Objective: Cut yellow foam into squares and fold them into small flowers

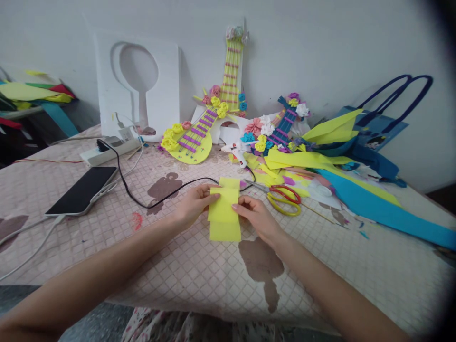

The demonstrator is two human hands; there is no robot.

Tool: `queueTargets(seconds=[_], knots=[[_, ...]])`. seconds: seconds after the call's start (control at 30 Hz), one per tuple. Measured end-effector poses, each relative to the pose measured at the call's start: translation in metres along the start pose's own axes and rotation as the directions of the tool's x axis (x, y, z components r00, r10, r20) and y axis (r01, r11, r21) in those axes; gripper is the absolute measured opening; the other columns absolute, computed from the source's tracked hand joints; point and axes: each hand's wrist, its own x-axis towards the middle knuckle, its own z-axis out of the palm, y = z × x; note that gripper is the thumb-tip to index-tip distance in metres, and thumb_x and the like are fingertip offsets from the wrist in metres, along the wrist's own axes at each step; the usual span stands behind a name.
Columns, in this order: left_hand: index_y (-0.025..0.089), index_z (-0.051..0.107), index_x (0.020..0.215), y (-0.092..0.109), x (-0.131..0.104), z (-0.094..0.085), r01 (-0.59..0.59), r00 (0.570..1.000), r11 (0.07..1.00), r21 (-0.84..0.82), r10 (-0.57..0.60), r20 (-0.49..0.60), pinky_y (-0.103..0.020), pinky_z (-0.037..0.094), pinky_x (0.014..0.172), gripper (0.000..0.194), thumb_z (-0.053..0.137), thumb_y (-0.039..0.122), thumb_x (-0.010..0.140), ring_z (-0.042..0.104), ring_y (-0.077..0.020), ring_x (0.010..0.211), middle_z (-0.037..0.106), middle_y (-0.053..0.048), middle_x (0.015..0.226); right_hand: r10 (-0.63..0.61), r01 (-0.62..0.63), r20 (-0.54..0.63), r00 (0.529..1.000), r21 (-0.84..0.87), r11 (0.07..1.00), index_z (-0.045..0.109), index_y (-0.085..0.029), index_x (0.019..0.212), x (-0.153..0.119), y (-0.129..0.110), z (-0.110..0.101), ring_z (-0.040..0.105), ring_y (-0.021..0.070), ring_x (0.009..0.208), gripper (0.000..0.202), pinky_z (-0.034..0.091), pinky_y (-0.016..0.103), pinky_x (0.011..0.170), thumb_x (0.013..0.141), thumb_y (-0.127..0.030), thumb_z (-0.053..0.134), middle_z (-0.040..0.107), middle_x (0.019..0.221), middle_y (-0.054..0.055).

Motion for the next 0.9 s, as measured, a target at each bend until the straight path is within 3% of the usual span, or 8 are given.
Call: queueTargets(seconds=[0.2,0.43,0.57,0.9], knots=[[0.012,0.062,0.096,0.0045,0.0000,0.0039,0.054,0.998,0.994,-0.099,-0.052,0.025,-0.028,0.051,0.073,0.034,0.056,0.043,0.084,0.067,-0.0169,0.078,0.070,-0.011,0.091,0.047,-0.037,-0.044,0.998,0.206,0.978,0.059,-0.019,0.068,0.0059,0.0026,-0.0051,0.050,0.0114,0.061,0.017,0.039,0.024,0.061,0.068,-0.031,0.070,0.059,0.067,-0.003],[0.011,0.064,0.094,0.0039,0.0018,0.0014,0.185,0.981,0.977,-0.107,-0.177,0.080,-0.025,0.051,0.072,0.015,0.056,0.018,0.083,0.067,-0.0153,0.076,0.072,-0.010,0.088,0.068,-0.042,-0.071,0.995,0.323,0.945,0.061,-0.019,0.065,0.0093,0.0026,-0.0086,0.052,0.0119,0.062,0.015,0.040,0.024,0.061,0.064,-0.027,0.073,0.061,0.065,-0.002],[0.011,0.065,0.095,0.0007,0.0013,-0.0007,0.169,0.977,0.983,-0.065,-0.158,0.142,-0.026,0.051,0.073,0.020,0.063,0.024,0.080,0.067,-0.0152,0.075,0.071,-0.010,0.089,0.070,-0.055,-0.040,0.997,0.283,0.957,0.061,-0.019,0.068,0.0083,0.0034,-0.0078,0.052,0.0116,0.062,0.014,0.040,0.024,0.062,0.066,-0.028,0.072,0.062,0.068,-0.002],[0.013,0.065,0.096,0.0020,-0.0013,0.0005,0.029,0.996,1.000,0.009,-0.030,0.082,-0.026,0.050,0.074,0.031,0.070,0.033,0.073,0.065,-0.0143,0.075,0.070,-0.006,0.089,-0.084,0.083,-0.056,0.995,-0.029,0.996,0.056,-0.019,0.071,0.0033,0.0039,-0.0038,0.048,0.0129,0.064,0.014,0.039,0.025,0.061,0.072,-0.031,0.064,0.055,0.069,-0.002]])
